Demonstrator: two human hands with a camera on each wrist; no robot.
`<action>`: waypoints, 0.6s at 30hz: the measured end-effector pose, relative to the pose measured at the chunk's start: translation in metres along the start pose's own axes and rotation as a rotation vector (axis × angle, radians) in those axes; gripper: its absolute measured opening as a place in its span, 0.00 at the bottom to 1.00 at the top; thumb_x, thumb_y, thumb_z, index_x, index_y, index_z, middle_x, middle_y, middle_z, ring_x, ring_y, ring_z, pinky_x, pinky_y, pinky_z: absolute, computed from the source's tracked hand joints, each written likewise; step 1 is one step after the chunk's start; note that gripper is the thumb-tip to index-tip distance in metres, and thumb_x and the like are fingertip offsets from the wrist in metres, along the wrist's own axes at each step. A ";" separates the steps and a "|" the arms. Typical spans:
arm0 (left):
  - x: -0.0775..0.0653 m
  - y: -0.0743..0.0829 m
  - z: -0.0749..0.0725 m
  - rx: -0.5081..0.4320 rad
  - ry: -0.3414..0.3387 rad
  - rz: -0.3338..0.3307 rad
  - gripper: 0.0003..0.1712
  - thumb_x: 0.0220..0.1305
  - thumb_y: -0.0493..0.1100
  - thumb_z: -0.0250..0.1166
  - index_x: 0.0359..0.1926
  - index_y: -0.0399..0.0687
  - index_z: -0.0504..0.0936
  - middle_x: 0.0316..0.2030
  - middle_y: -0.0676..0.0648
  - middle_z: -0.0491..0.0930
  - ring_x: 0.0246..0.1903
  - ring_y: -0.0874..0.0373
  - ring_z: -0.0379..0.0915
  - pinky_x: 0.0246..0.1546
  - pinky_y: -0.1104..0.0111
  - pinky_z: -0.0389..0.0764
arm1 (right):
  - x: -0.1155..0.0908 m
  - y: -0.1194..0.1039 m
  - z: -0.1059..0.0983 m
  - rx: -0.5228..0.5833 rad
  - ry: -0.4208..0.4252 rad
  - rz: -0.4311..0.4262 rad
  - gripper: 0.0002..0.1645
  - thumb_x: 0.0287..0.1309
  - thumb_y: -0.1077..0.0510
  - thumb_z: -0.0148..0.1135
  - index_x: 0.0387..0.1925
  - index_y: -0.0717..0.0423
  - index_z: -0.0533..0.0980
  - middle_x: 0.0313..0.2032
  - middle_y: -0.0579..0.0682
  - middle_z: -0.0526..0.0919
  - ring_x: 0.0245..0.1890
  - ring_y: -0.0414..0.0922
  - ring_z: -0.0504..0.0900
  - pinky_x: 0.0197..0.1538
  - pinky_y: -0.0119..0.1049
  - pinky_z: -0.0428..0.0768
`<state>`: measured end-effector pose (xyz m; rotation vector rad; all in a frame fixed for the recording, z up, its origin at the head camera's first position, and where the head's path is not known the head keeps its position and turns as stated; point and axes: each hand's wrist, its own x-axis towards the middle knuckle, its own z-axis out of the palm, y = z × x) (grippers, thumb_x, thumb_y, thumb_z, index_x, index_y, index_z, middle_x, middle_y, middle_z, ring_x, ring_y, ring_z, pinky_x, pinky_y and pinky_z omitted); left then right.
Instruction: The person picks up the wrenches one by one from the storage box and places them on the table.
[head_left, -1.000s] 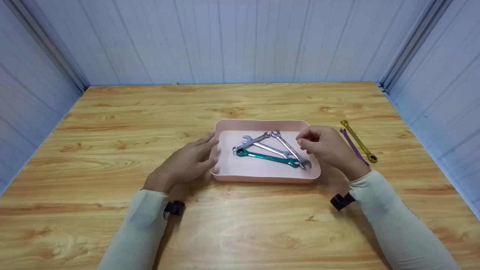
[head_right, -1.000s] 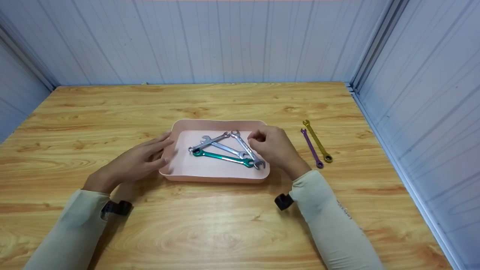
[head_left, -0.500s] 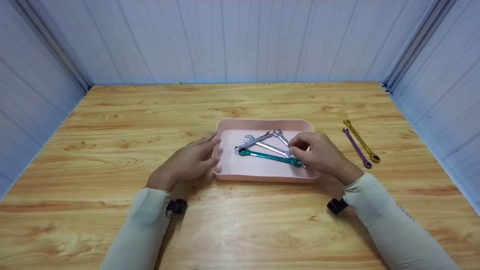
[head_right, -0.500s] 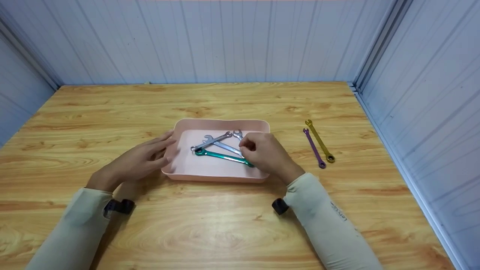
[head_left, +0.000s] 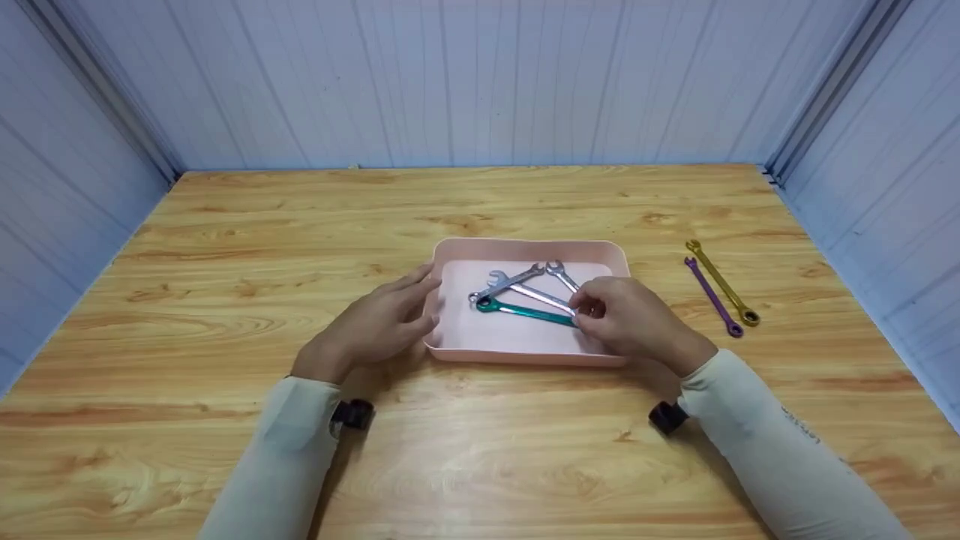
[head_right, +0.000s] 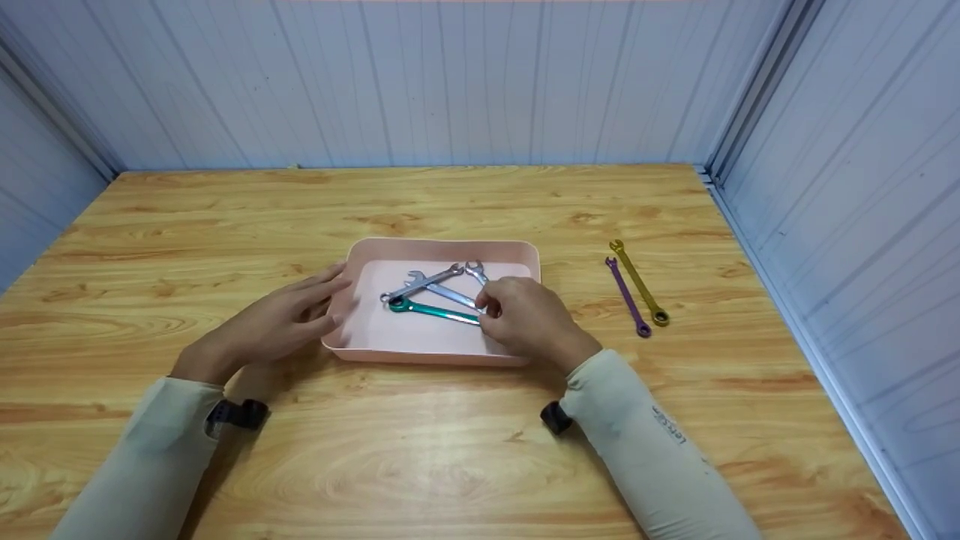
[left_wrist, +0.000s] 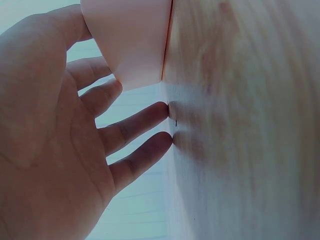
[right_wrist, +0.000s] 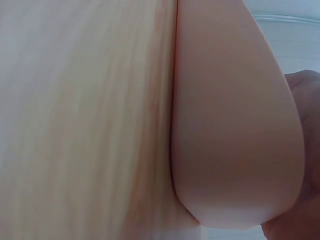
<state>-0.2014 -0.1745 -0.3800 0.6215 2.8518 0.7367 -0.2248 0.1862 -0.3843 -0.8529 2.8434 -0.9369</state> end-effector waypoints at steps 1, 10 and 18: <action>0.000 0.000 0.000 0.000 0.003 0.004 0.36 0.74 0.56 0.54 0.78 0.55 0.59 0.78 0.55 0.47 0.75 0.50 0.48 0.71 0.51 0.56 | 0.000 0.000 0.000 -0.017 -0.002 -0.003 0.07 0.60 0.61 0.68 0.40 0.58 0.84 0.33 0.46 0.83 0.33 0.43 0.78 0.37 0.38 0.79; 0.000 -0.001 0.001 -0.006 0.011 0.017 0.35 0.75 0.55 0.54 0.77 0.54 0.60 0.78 0.53 0.48 0.75 0.50 0.49 0.71 0.51 0.57 | 0.001 0.002 0.003 -0.095 -0.027 0.006 0.08 0.57 0.61 0.68 0.40 0.56 0.85 0.32 0.45 0.82 0.32 0.42 0.77 0.38 0.39 0.78; 0.000 0.000 0.001 -0.011 0.015 0.000 0.35 0.75 0.56 0.53 0.78 0.56 0.58 0.78 0.55 0.48 0.75 0.51 0.48 0.71 0.51 0.56 | 0.002 0.000 0.003 -0.142 -0.045 0.013 0.08 0.55 0.59 0.69 0.38 0.54 0.85 0.32 0.44 0.82 0.32 0.42 0.77 0.37 0.38 0.77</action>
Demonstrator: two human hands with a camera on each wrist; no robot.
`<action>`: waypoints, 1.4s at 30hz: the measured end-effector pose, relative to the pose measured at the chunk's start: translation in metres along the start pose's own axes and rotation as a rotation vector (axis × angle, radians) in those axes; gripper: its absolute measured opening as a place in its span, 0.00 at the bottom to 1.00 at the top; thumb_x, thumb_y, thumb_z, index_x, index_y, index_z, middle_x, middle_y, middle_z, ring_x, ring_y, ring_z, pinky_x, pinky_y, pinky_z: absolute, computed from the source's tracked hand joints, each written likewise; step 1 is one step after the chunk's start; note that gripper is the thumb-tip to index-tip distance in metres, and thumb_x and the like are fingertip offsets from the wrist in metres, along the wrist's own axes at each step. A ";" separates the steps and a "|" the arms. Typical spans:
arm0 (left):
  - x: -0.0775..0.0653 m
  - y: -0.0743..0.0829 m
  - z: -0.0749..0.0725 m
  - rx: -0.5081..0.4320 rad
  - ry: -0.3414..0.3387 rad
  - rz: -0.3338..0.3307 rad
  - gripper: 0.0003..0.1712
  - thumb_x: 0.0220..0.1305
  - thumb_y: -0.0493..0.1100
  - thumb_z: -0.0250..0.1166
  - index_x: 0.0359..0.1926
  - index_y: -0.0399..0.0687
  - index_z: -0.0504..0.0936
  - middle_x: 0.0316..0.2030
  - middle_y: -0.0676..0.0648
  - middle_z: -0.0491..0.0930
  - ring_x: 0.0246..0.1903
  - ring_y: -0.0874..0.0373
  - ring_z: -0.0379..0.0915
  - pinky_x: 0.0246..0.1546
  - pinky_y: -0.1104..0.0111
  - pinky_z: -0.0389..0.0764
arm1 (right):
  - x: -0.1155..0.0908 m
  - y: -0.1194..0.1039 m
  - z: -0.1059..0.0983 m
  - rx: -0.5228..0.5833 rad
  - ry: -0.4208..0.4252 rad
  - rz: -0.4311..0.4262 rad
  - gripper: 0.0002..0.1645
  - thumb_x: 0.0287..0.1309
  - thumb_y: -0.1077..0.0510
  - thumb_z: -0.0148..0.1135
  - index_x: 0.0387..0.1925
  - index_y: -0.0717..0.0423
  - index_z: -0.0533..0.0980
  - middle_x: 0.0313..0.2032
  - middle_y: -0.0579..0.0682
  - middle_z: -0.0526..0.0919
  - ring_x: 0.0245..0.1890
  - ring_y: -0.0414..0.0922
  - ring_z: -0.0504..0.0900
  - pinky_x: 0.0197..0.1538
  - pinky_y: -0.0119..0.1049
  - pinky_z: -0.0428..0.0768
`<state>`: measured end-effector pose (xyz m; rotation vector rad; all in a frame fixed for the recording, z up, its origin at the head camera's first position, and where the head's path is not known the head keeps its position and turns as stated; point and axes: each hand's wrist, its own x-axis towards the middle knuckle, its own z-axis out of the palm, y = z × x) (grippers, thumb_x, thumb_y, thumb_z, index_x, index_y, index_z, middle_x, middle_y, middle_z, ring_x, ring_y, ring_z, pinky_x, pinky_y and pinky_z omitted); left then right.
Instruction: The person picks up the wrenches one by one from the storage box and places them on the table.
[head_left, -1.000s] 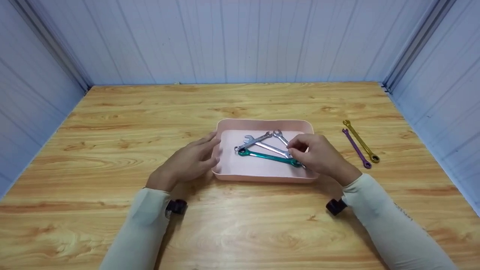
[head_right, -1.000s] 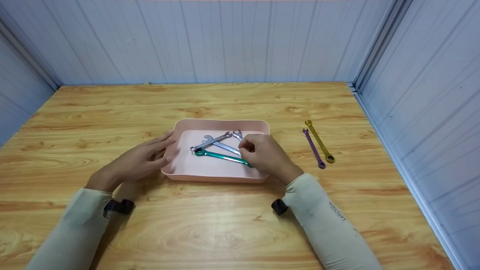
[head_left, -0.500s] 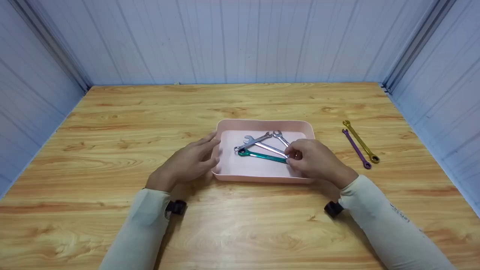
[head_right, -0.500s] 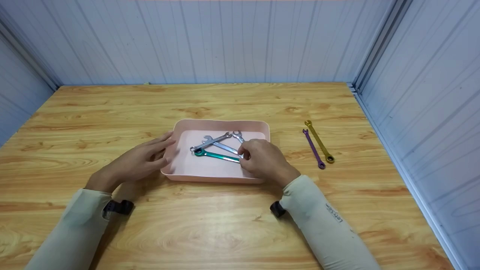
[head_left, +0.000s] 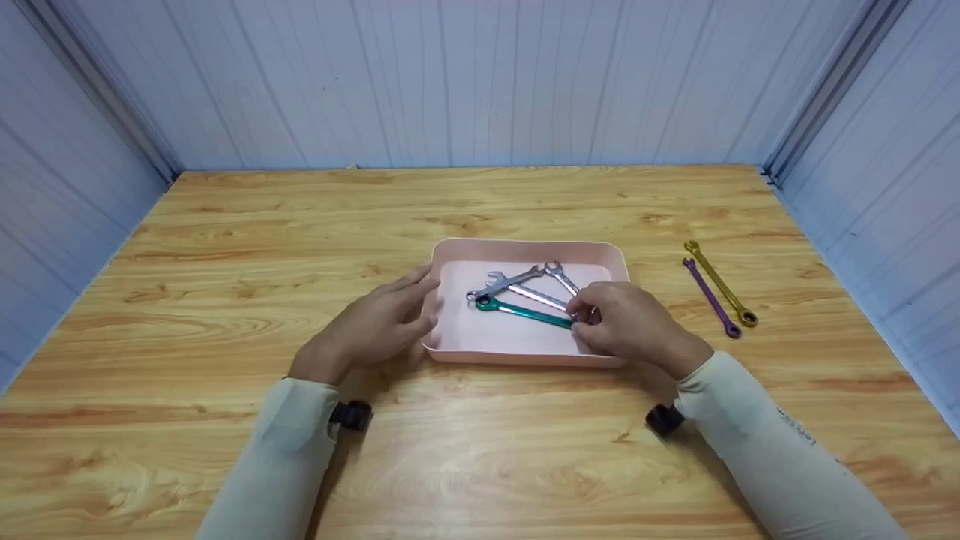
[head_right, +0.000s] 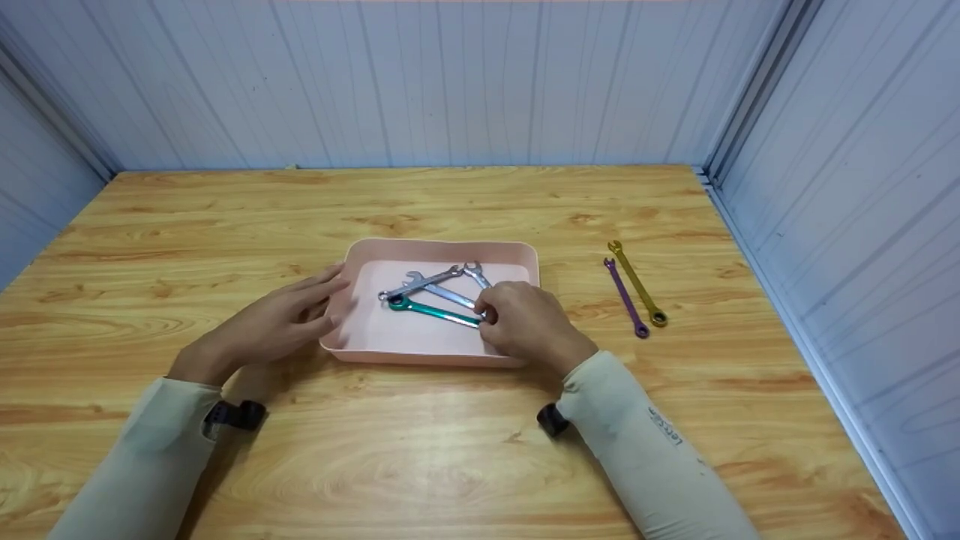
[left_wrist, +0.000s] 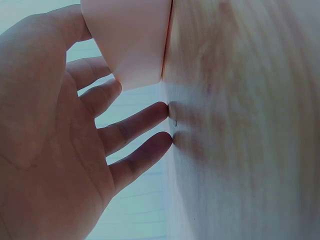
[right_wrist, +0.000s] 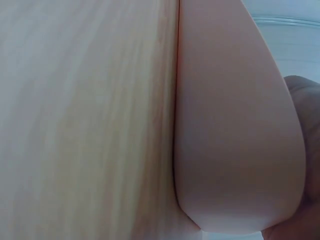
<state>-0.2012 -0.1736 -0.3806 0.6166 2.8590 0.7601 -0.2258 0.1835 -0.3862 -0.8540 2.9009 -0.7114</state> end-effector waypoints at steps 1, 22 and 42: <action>0.000 0.000 0.000 0.001 -0.001 -0.001 0.35 0.75 0.56 0.53 0.78 0.55 0.59 0.78 0.55 0.48 0.75 0.51 0.48 0.71 0.51 0.56 | 0.000 0.000 0.000 -0.008 -0.005 -0.001 0.08 0.55 0.59 0.69 0.38 0.54 0.85 0.32 0.44 0.82 0.32 0.42 0.77 0.37 0.39 0.77; 0.001 -0.001 -0.001 0.010 -0.019 -0.024 0.36 0.74 0.56 0.55 0.78 0.56 0.60 0.78 0.54 0.47 0.75 0.51 0.47 0.71 0.50 0.56 | 0.001 0.001 0.000 -0.039 -0.050 -0.036 0.08 0.54 0.56 0.73 0.38 0.51 0.89 0.31 0.42 0.81 0.30 0.41 0.75 0.35 0.38 0.74; 0.000 0.000 0.000 0.007 -0.011 0.000 0.35 0.74 0.55 0.55 0.78 0.54 0.59 0.78 0.53 0.48 0.75 0.50 0.48 0.71 0.51 0.57 | -0.001 0.000 0.000 -0.041 -0.083 -0.026 0.04 0.53 0.54 0.73 0.33 0.47 0.87 0.31 0.42 0.79 0.32 0.42 0.75 0.36 0.38 0.73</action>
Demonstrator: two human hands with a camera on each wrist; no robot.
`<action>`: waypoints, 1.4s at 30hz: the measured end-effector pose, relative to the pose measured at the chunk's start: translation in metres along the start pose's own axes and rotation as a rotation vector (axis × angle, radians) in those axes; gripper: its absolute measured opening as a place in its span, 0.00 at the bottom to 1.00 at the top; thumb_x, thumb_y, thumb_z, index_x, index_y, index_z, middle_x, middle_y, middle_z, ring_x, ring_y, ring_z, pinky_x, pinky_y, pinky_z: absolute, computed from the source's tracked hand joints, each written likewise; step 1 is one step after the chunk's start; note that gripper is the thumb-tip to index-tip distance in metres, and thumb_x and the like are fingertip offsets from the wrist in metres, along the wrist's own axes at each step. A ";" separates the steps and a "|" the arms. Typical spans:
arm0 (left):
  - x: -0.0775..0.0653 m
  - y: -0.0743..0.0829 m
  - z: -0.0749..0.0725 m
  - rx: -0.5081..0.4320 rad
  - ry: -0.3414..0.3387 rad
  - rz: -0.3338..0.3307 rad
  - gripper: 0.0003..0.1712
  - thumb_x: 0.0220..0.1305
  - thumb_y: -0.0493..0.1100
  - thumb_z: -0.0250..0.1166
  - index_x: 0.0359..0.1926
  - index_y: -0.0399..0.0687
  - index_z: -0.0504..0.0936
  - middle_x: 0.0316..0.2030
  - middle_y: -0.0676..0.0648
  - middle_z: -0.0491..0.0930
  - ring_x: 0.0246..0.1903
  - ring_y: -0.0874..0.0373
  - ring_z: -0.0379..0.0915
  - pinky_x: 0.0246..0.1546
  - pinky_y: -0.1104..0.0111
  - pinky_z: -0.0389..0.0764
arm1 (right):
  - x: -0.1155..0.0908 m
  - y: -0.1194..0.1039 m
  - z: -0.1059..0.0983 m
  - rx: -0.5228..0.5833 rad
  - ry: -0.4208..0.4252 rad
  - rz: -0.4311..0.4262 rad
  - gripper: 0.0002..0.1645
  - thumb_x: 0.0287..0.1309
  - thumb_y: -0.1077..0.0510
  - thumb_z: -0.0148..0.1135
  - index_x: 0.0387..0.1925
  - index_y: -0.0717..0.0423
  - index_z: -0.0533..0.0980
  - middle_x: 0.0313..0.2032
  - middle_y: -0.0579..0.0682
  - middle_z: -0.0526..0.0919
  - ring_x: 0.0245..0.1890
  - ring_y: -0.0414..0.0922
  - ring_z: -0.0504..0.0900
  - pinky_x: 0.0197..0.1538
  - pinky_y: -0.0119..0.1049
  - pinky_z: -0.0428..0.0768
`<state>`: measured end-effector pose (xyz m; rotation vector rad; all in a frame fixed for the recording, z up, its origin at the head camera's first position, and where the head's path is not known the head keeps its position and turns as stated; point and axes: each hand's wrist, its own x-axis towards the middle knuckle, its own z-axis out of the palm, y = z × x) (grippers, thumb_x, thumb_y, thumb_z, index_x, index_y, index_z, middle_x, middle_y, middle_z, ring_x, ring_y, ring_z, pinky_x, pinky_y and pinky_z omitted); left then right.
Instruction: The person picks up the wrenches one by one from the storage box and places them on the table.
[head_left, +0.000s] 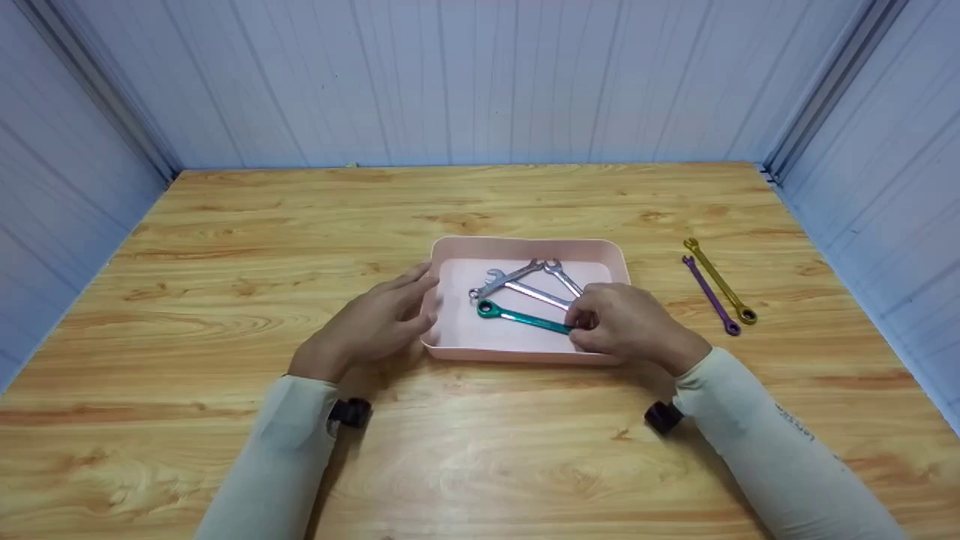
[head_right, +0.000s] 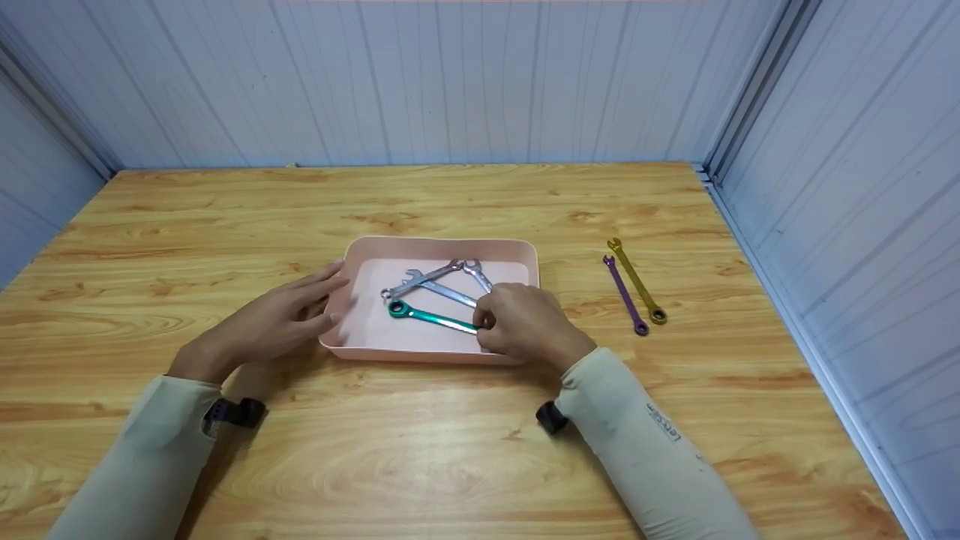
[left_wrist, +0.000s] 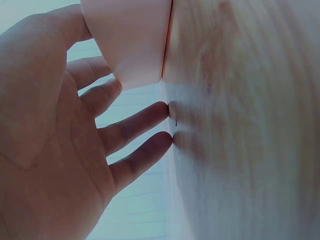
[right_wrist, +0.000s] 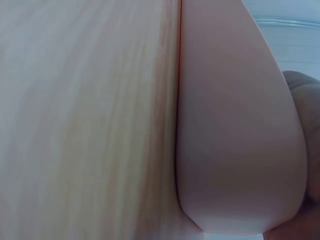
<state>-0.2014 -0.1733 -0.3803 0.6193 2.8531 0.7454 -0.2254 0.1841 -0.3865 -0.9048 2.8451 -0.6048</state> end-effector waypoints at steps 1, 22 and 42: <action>0.000 0.000 0.000 -0.004 0.002 0.004 0.35 0.74 0.55 0.55 0.78 0.54 0.59 0.78 0.53 0.48 0.75 0.50 0.48 0.71 0.51 0.57 | 0.000 0.000 0.000 -0.004 0.002 -0.009 0.05 0.53 0.53 0.73 0.32 0.47 0.86 0.31 0.41 0.79 0.32 0.42 0.75 0.37 0.39 0.74; 0.002 0.002 0.001 0.003 -0.011 -0.040 0.35 0.74 0.56 0.55 0.77 0.57 0.60 0.78 0.55 0.47 0.75 0.49 0.48 0.71 0.49 0.56 | -0.001 -0.003 -0.002 -0.030 -0.064 0.011 0.05 0.55 0.54 0.71 0.30 0.47 0.81 0.29 0.43 0.77 0.31 0.42 0.74 0.35 0.37 0.74; 0.002 0.001 0.000 0.031 -0.005 -0.019 0.35 0.74 0.55 0.55 0.77 0.56 0.60 0.78 0.55 0.48 0.75 0.50 0.48 0.71 0.50 0.55 | -0.001 -0.003 -0.002 -0.009 -0.072 0.075 0.06 0.50 0.56 0.69 0.27 0.48 0.77 0.28 0.44 0.76 0.28 0.43 0.73 0.32 0.37 0.72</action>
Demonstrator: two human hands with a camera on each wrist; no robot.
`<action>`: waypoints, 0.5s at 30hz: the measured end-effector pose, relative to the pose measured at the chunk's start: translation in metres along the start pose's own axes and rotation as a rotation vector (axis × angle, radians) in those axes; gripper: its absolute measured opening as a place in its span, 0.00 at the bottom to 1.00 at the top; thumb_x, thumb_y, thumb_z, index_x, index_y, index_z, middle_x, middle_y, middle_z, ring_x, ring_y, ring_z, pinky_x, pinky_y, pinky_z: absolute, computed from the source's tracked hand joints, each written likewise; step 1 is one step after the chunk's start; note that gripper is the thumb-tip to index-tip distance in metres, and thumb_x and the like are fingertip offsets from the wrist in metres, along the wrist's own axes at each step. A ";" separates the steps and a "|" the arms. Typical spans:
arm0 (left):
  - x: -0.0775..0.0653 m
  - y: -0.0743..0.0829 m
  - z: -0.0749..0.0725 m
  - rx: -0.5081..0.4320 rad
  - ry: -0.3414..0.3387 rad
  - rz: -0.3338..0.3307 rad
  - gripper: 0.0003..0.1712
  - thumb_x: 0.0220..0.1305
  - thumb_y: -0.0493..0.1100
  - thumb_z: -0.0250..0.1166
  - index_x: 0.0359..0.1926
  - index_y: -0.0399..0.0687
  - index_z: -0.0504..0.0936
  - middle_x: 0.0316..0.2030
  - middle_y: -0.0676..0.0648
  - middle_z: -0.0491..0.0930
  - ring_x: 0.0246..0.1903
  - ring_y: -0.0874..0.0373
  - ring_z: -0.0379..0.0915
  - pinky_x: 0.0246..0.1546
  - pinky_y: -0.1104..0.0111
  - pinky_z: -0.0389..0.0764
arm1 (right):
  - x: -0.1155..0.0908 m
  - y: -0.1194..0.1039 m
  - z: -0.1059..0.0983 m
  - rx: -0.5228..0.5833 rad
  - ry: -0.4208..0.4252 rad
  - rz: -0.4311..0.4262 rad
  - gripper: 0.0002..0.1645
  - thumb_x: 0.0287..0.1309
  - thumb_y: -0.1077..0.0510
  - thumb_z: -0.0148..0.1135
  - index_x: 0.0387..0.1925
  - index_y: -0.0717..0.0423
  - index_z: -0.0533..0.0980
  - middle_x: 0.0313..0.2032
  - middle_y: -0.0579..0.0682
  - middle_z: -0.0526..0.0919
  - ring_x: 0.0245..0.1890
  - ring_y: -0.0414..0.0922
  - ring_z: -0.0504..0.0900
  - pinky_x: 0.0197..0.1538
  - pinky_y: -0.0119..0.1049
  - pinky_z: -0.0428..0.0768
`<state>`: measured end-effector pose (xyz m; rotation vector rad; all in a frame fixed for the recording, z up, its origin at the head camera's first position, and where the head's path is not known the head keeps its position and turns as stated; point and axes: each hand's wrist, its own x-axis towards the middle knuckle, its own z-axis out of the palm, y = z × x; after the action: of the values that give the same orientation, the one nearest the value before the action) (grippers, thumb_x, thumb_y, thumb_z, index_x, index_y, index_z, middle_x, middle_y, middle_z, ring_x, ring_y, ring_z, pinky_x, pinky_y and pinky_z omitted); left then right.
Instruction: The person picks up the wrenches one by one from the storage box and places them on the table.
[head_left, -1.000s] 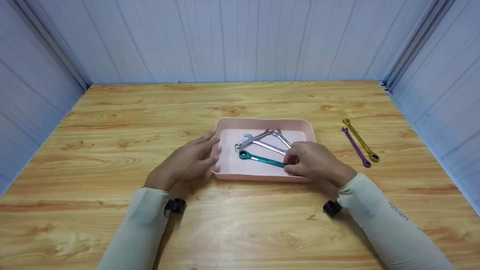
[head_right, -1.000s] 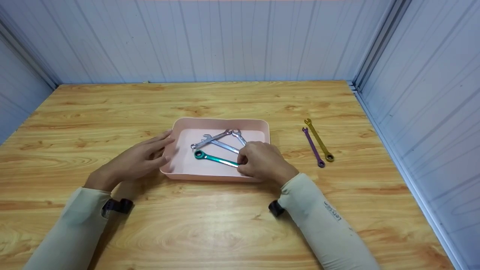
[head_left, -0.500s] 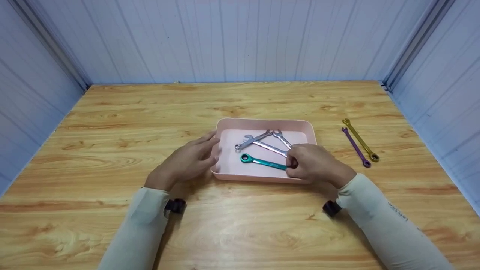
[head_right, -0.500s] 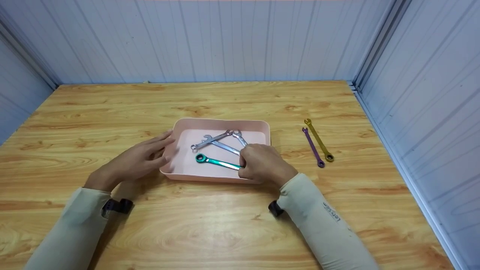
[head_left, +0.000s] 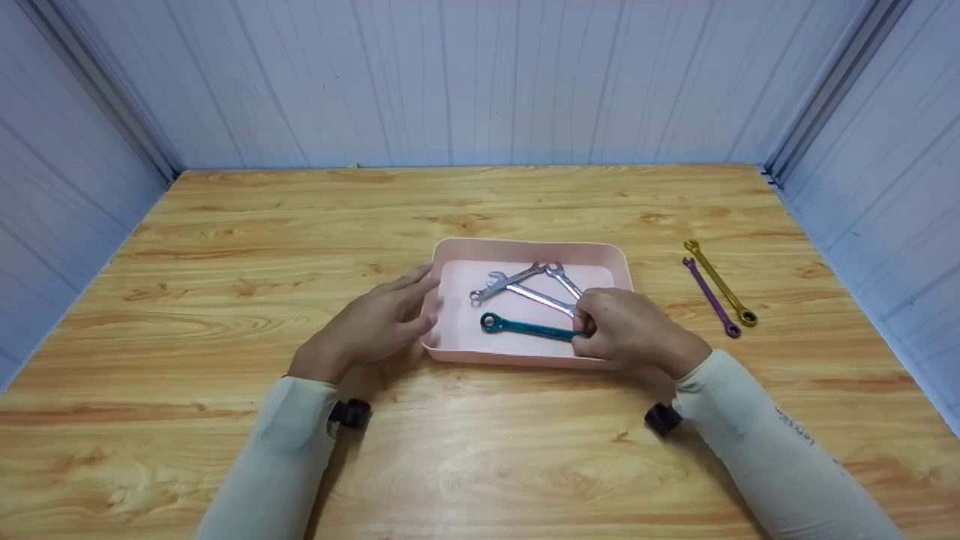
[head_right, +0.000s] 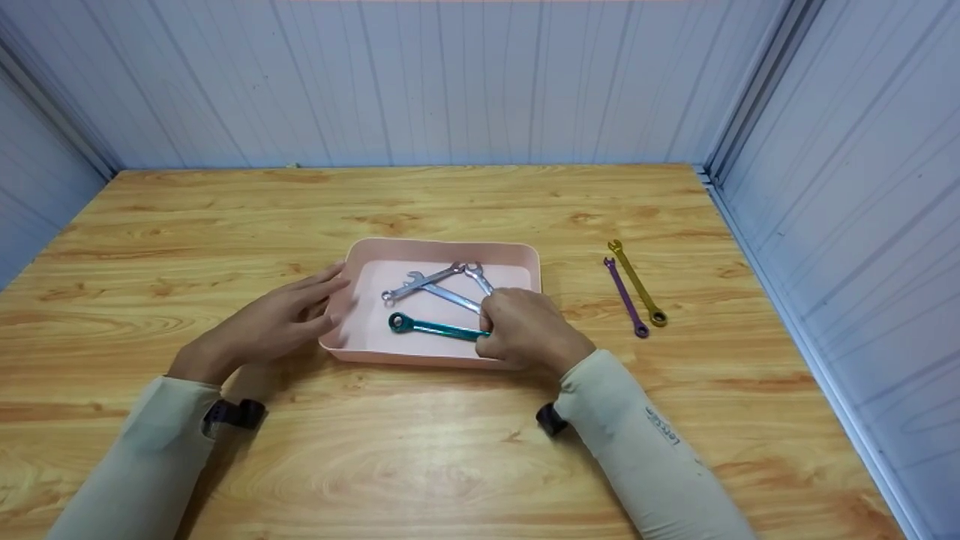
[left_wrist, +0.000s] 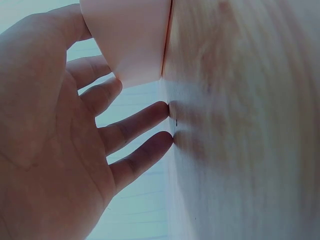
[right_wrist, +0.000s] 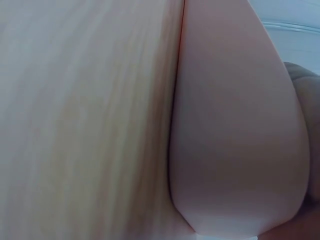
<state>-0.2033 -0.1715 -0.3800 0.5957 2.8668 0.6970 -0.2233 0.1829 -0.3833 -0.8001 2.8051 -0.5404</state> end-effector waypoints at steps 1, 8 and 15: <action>0.000 0.000 0.000 0.000 0.000 -0.001 0.35 0.74 0.55 0.55 0.77 0.56 0.60 0.78 0.55 0.48 0.75 0.50 0.48 0.71 0.51 0.55 | 0.000 0.000 0.000 0.004 0.001 0.008 0.06 0.50 0.56 0.69 0.27 0.48 0.77 0.28 0.44 0.76 0.29 0.43 0.74 0.33 0.38 0.72; 0.000 0.001 0.001 -0.016 -0.004 -0.020 0.34 0.74 0.55 0.56 0.77 0.55 0.62 0.78 0.55 0.48 0.75 0.50 0.48 0.71 0.50 0.55 | 0.000 0.001 0.002 0.019 0.016 0.024 0.06 0.51 0.56 0.69 0.28 0.49 0.77 0.28 0.45 0.75 0.29 0.43 0.73 0.33 0.38 0.71; 0.001 0.001 0.001 -0.011 -0.001 -0.020 0.33 0.74 0.55 0.55 0.76 0.54 0.64 0.78 0.54 0.48 0.75 0.50 0.49 0.71 0.50 0.56 | 0.001 0.004 0.002 0.035 0.052 -0.019 0.06 0.51 0.58 0.68 0.27 0.50 0.77 0.28 0.45 0.75 0.29 0.43 0.73 0.32 0.38 0.71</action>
<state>-0.2038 -0.1700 -0.3804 0.5654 2.8618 0.7080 -0.2256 0.1852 -0.3865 -0.8178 2.8298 -0.6201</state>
